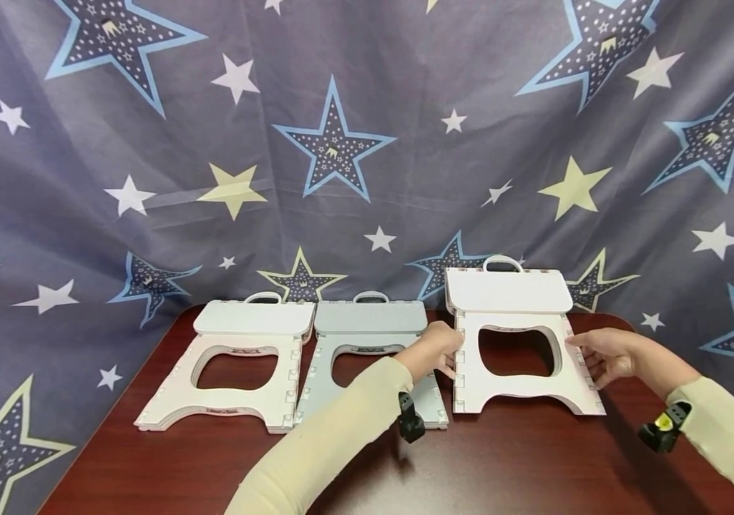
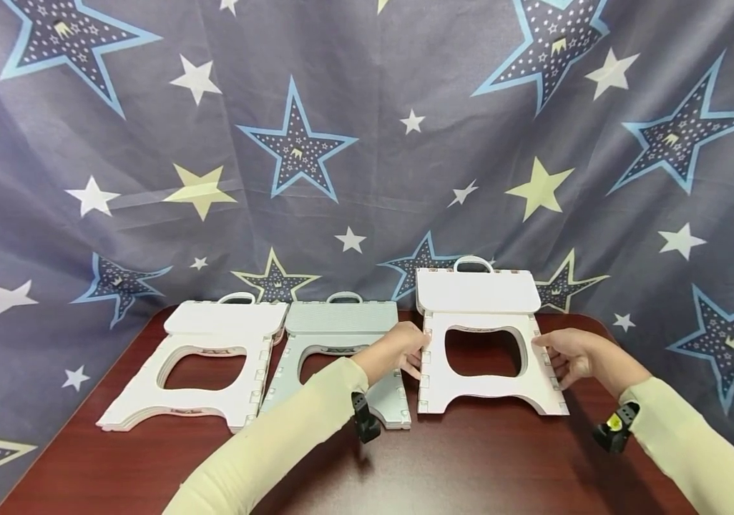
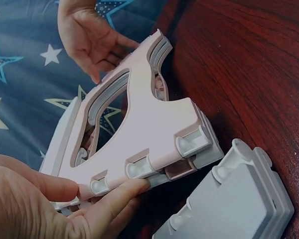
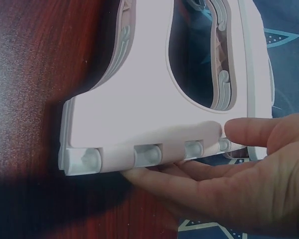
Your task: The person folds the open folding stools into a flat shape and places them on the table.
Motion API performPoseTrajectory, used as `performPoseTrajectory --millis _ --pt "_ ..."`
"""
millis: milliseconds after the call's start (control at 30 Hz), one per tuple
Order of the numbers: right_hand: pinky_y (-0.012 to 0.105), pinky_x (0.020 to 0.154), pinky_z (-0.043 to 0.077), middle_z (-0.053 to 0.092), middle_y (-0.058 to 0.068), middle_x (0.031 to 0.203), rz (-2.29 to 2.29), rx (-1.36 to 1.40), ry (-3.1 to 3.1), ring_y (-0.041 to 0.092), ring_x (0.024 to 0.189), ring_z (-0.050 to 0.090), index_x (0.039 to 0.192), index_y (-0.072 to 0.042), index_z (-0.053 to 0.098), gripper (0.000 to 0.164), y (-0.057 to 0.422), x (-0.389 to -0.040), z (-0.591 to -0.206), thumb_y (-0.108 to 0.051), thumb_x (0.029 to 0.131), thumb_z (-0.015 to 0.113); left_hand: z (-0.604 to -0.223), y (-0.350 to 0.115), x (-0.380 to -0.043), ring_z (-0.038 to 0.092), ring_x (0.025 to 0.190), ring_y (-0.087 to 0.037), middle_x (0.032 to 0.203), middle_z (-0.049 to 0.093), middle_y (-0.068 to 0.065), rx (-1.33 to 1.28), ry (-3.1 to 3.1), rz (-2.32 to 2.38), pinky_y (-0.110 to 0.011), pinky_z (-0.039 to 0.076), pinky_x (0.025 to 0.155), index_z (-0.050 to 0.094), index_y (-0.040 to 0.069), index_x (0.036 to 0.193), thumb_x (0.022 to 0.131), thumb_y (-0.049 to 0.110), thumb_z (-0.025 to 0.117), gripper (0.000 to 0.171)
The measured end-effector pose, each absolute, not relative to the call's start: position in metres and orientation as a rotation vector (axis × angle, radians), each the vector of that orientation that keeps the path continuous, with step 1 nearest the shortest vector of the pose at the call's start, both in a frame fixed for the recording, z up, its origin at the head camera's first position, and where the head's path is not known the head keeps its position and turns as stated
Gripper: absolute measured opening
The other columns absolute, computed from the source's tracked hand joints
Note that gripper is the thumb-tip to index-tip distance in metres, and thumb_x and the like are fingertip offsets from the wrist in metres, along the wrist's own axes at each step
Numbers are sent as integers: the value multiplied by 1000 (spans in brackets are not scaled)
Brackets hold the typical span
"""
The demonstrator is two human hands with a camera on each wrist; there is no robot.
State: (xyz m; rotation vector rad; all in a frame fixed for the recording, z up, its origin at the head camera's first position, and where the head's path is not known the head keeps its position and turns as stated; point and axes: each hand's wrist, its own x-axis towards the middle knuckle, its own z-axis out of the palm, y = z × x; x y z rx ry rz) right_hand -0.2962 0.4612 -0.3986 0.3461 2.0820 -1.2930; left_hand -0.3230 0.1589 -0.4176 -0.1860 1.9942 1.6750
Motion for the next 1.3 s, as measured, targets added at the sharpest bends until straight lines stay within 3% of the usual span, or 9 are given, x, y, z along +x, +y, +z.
performPoseTrajectory --millis 400,667,767,867,1033,1200,1300 --pt "68 106 43 34 45 127 -1227 333 2091 54 123 44 137 33 11 72 457 -295 -404 -31 107 26 -420 159 -324 59 118 -53 115 61 -42 -291 1933 1704 -66 51 97 56 -14 124 95 -7 45 32" --pt "71 108 39 22 54 136 -1241 351 2081 66 132 29 140 33 4 77 449 -294 -403 -31 106 30 -421 157 -325 60 116 -53 113 62 -40 -298 1941 1681 -64 51 99 54 -11 122 93 -10 41 31" --pt "71 108 39 20 55 137 -1232 362 2078 67 133 26 141 33 3 78 447 -293 -403 -31 106 32 -421 157 -325 59 118 -55 114 60 -42 -309 1939 1669 -65 51 99 50 -11 131 93 -11 41 38" --pt "71 107 40 21 55 137 -1225 356 2079 67 133 28 141 32 5 77 447 -292 -405 -31 106 33 -446 164 -345 57 118 -57 117 57 -45 -319 1911 1650 -69 53 91 46 -10 138 93 -11 44 45" --pt "70 107 41 23 55 136 -1204 345 2087 67 132 30 139 33 6 78 448 -290 -408 -31 105 34 -526 189 -400 56 119 -58 123 56 -44 -351 1892 1641 -72 54 80 47 -5 141 94 -3 45 47" --pt "72 108 38 19 56 137 -1194 352 2083 69 133 25 139 34 2 80 447 -290 -409 -30 105 35 -545 198 -411 56 118 -59 121 57 -45 -356 1926 1608 -73 54 76 48 -8 136 90 -6 41 47" --pt "73 108 36 19 56 137 -1196 356 2078 69 133 24 140 33 2 79 447 -291 -409 -29 105 35 -546 200 -413 52 124 -60 129 53 -46 -354 1923 1585 -74 53 78 45 -8 142 91 -8 38 51"
